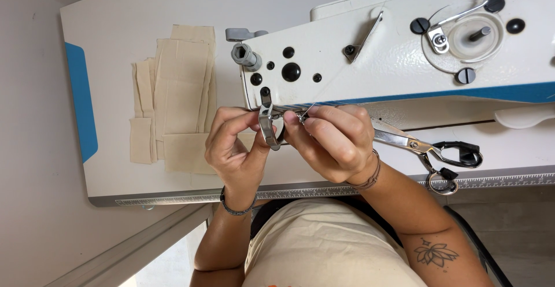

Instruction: Threading an industrial sewing machine by guiding thread through tensioners and eyelets

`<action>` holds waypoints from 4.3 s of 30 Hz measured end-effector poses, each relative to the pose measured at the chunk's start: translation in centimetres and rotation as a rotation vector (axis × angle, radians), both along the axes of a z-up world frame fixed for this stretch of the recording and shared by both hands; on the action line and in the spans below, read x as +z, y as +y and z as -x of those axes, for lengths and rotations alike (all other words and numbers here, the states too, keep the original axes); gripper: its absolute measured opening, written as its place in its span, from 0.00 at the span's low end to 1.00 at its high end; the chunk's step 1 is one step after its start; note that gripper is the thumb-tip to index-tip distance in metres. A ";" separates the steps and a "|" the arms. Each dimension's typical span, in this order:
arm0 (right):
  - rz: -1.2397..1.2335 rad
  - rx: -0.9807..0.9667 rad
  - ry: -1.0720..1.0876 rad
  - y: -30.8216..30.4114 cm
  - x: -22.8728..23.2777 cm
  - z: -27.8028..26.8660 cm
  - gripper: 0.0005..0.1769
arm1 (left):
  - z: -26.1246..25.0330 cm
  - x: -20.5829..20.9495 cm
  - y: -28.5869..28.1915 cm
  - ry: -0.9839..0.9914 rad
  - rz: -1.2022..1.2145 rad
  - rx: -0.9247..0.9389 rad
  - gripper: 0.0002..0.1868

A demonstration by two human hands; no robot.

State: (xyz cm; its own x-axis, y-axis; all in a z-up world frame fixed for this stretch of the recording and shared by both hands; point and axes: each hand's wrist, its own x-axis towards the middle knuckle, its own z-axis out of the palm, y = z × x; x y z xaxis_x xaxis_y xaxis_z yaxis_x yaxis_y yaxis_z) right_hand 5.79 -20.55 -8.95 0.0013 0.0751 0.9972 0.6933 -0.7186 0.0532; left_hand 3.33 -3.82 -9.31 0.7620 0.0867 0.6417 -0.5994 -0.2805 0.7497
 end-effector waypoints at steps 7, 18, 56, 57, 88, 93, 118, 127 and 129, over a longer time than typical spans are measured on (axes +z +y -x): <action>0.018 -0.009 -0.014 0.0 0.5 -0.2 0.10 | 0.0 0.1 -0.1 -0.001 0.000 0.001 0.11; 0.014 -0.018 -0.011 0.0 0.2 -0.1 0.12 | 0.0 0.1 -0.1 0.014 0.004 -0.004 0.11; -0.548 0.115 0.295 1.3 -4.8 6.2 0.05 | 0.9 1.1 3.9 0.237 1.000 -0.261 0.09; -0.542 0.114 0.296 1.6 -6.4 6.9 0.05 | 0.9 0.7 4.3 0.237 1.006 -0.261 0.09; -1.526 0.851 1.167 11.9 -9.8 5.0 0.16 | 4.3 -13.4 6.2 0.461 0.919 -0.375 0.13; -1.480 0.741 1.133 11.9 -8.6 5.2 0.16 | 4.6 -13.5 6.3 0.446 0.816 -0.429 0.14; -1.458 0.536 1.150 11.6 -8.2 5.2 0.10 | 5.0 -12.7 5.8 0.447 0.694 -0.431 0.11; -1.290 0.495 1.190 9.9 -11.4 5.7 0.09 | 1.0 -8.4 5.2 0.410 0.231 -0.280 0.14; -1.206 0.478 1.211 9.3 -13.0 5.9 0.09 | 0.2 -7.6 4.5 0.360 0.098 -0.243 0.15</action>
